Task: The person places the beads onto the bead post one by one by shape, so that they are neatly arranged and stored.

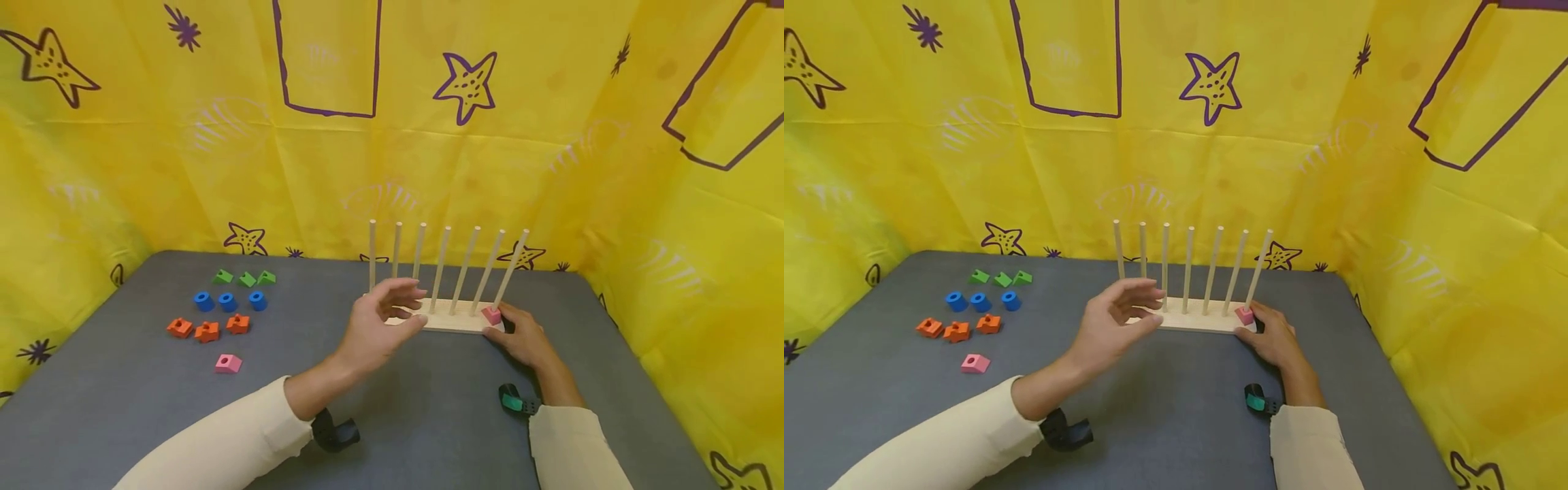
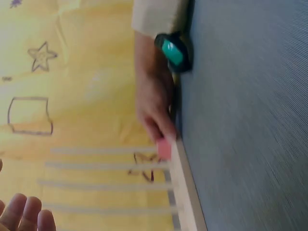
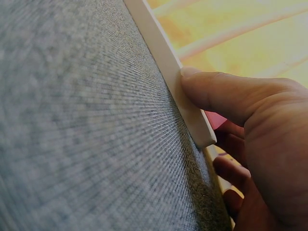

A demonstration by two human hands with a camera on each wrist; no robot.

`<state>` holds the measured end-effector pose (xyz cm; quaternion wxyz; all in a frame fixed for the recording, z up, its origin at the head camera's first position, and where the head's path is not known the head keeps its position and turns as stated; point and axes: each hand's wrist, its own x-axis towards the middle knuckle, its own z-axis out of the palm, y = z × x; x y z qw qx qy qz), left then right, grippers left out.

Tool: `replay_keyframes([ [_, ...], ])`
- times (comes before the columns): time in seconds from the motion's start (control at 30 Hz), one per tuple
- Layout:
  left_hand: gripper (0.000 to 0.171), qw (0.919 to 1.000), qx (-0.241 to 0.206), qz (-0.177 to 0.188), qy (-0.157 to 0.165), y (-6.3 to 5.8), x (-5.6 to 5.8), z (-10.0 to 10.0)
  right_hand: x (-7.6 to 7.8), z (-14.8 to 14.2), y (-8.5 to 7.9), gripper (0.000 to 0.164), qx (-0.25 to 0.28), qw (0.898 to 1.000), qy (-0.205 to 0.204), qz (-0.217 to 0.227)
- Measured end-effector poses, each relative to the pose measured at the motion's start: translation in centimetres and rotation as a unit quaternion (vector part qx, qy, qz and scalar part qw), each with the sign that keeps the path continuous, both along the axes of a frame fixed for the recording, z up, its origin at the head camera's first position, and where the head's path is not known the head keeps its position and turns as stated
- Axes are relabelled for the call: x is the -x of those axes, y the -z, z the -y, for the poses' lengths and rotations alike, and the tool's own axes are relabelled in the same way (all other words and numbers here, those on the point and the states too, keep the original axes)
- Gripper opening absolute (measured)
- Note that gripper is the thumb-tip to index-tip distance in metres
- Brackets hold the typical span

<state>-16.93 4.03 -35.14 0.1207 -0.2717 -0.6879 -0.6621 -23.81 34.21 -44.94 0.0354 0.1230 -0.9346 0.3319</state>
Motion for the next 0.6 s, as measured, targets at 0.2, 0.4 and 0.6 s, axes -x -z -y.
replay_keyframes([
  [0.2,0.046,0.9991,0.014,-0.024,-0.033,0.0,-1.2,5.6,-0.1,0.0,0.1,0.066,0.000,1.000,0.002,0.003],
  [0.4,0.049,0.9956,0.032,-0.032,-0.082,0.3,-2.6,10.7,0.1,0.1,0.1,0.065,0.000,1.000,-0.001,-0.003],
  [0.6,0.052,0.9950,0.014,-0.046,-0.088,1.2,-3.4,13.5,0.2,0.0,0.2,0.067,-0.006,1.000,-0.001,-0.001],
])
